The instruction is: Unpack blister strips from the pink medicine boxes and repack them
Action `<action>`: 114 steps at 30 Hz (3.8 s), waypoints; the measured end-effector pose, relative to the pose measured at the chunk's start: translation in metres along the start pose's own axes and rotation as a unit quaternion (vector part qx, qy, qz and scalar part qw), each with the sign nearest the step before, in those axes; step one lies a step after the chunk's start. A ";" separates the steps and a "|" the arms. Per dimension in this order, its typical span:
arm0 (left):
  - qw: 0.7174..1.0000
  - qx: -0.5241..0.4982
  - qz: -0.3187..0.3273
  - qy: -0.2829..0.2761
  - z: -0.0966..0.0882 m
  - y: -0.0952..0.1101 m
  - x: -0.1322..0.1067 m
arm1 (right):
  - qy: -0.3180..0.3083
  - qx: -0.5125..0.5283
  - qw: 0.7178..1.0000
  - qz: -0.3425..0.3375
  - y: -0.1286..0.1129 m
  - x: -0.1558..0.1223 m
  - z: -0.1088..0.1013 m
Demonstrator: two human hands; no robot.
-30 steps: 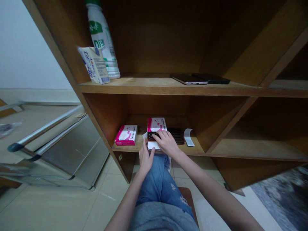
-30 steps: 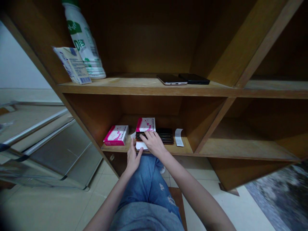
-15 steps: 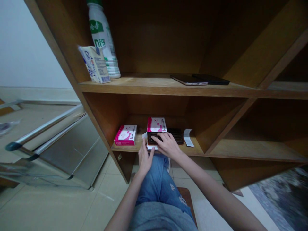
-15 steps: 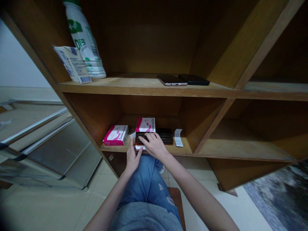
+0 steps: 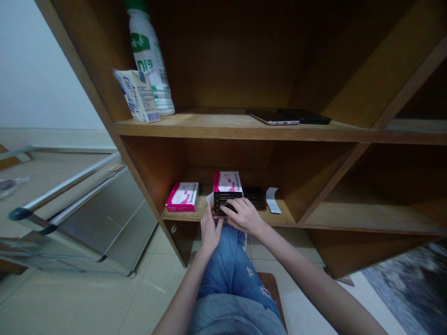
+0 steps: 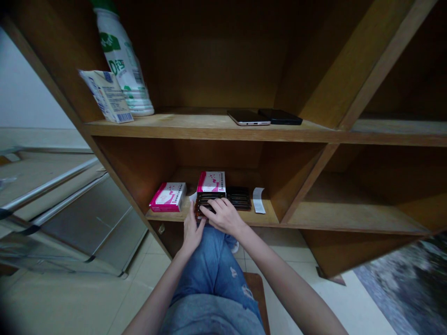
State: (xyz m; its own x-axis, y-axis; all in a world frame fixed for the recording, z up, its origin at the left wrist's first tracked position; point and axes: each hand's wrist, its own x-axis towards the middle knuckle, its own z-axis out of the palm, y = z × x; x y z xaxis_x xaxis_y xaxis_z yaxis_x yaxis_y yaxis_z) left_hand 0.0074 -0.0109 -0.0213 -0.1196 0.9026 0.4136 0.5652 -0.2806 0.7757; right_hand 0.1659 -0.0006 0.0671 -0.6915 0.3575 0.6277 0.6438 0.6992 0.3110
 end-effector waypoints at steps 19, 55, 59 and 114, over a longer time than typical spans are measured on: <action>0.999 0.028 0.032 0.010 0.002 -0.001 0.001 | 0.047 0.075 0.996 -0.022 0.008 0.009 -0.033; 0.999 0.039 -0.009 -0.006 -0.002 0.009 0.001 | 0.089 -0.044 0.990 0.104 0.086 -0.034 -0.029; 0.999 0.040 -0.013 -0.008 -0.003 0.008 0.000 | 0.071 -0.066 0.991 0.096 0.087 -0.038 -0.013; 0.999 -0.018 -0.028 0.009 -0.005 0.012 0.004 | -0.034 0.047 0.987 0.148 0.056 -0.065 -0.012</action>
State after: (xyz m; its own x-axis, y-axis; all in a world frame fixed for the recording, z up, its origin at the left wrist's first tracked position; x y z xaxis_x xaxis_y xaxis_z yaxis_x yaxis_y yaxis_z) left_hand 0.0098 -0.0127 -0.0078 -0.1657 0.9108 0.3781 0.5275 -0.2421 0.8143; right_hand 0.2513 0.0078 0.0526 -0.5008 0.5930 0.6305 0.7895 0.6115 0.0520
